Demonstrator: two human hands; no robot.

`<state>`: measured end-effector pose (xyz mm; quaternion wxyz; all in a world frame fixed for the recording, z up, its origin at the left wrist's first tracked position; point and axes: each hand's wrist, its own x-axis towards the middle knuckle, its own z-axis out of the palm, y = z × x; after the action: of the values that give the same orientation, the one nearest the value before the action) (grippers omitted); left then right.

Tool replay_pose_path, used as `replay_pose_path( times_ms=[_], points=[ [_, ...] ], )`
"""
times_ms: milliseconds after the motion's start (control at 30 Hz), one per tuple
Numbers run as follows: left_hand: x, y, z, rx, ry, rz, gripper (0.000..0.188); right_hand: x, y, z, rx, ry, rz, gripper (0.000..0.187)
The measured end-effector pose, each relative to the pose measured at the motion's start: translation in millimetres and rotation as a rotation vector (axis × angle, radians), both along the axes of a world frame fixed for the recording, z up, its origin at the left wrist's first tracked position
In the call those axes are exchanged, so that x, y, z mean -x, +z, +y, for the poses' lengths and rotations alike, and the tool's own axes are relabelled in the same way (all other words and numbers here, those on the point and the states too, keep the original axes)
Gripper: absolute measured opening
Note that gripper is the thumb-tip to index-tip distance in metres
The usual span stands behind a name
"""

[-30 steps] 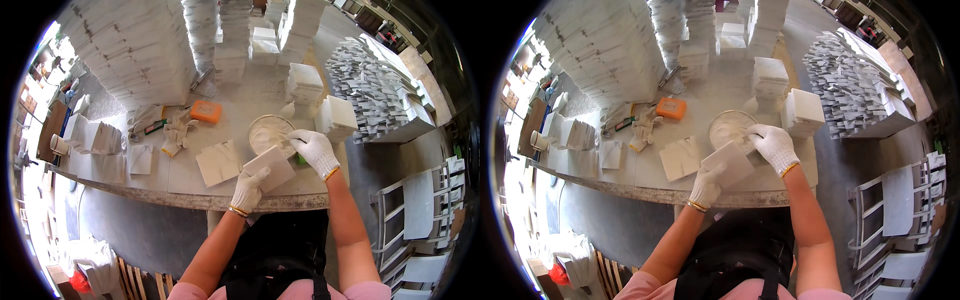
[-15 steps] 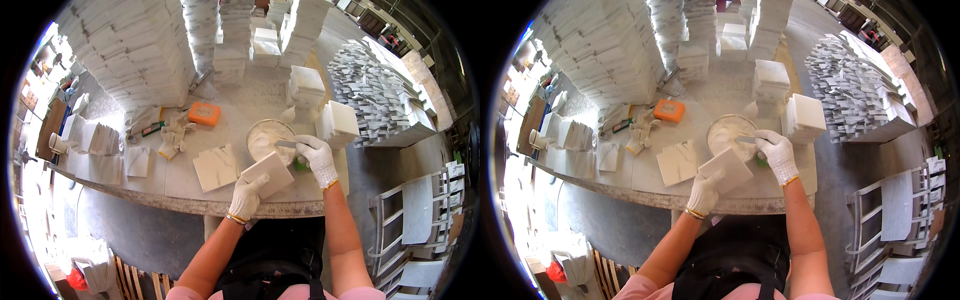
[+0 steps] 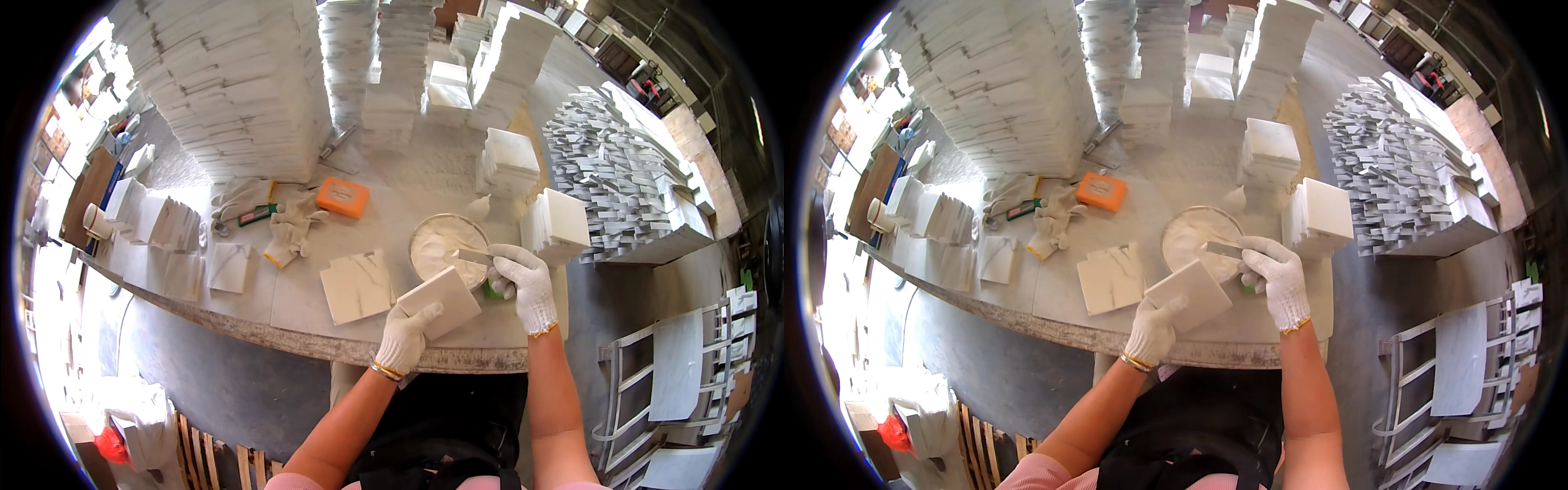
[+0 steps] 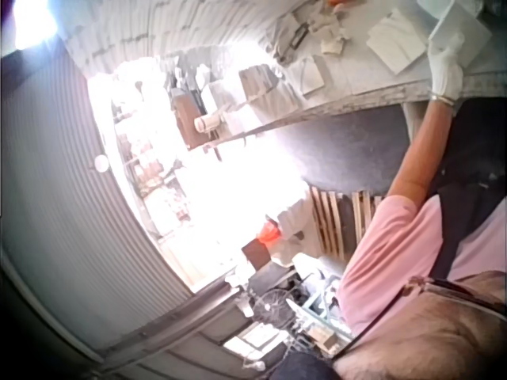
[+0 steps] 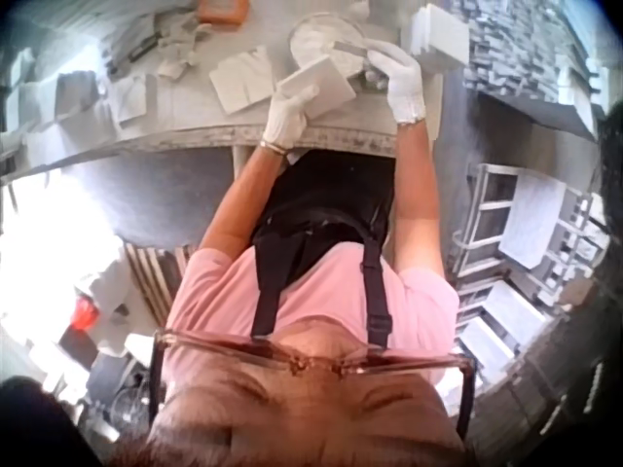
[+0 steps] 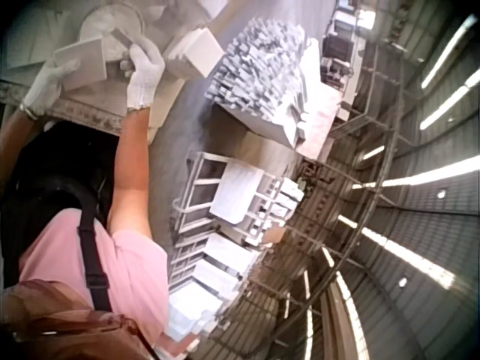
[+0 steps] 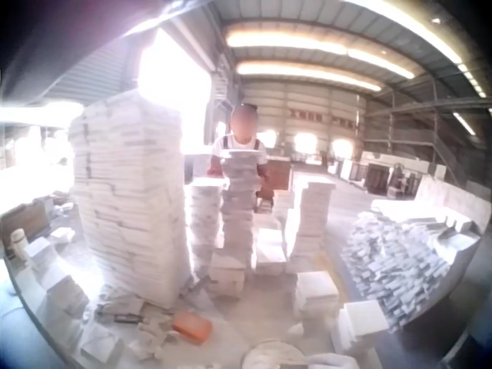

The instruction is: The person applies a white paste to the edges of small square tiles using a metal spatula, then smooths and wipes the edges with a green sponge. The person repeats this process on multiple tiles, stacking finished pieces on the table.

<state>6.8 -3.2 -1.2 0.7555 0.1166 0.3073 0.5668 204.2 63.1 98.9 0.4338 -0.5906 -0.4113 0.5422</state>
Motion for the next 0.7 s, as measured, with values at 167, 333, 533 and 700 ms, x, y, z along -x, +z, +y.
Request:
replay_pose_path(
  times_ms=[167,333,533,700],
  points=[
    [-0.1,-3.5,-0.3,-0.005,0.011,0.008,0.048,2.6,14.4,-8.6,-0.032,0.012,0.013,0.025],
    [0.4,6.1,-1.0,-0.004,0.008,-0.018,0.046,4.6,19.4,-12.1,-0.046,0.010,-0.016,0.024],
    [0.5,3.8,0.2,0.002,0.002,-0.023,0.041,7.2,22.2,-15.4,-0.095,0.046,-0.099,0.026],
    [0.7,4.2,-0.4,0.007,0.008,-0.031,0.040,9.5,23.8,-17.7,-0.131,0.062,-0.148,0.024]
  ],
)
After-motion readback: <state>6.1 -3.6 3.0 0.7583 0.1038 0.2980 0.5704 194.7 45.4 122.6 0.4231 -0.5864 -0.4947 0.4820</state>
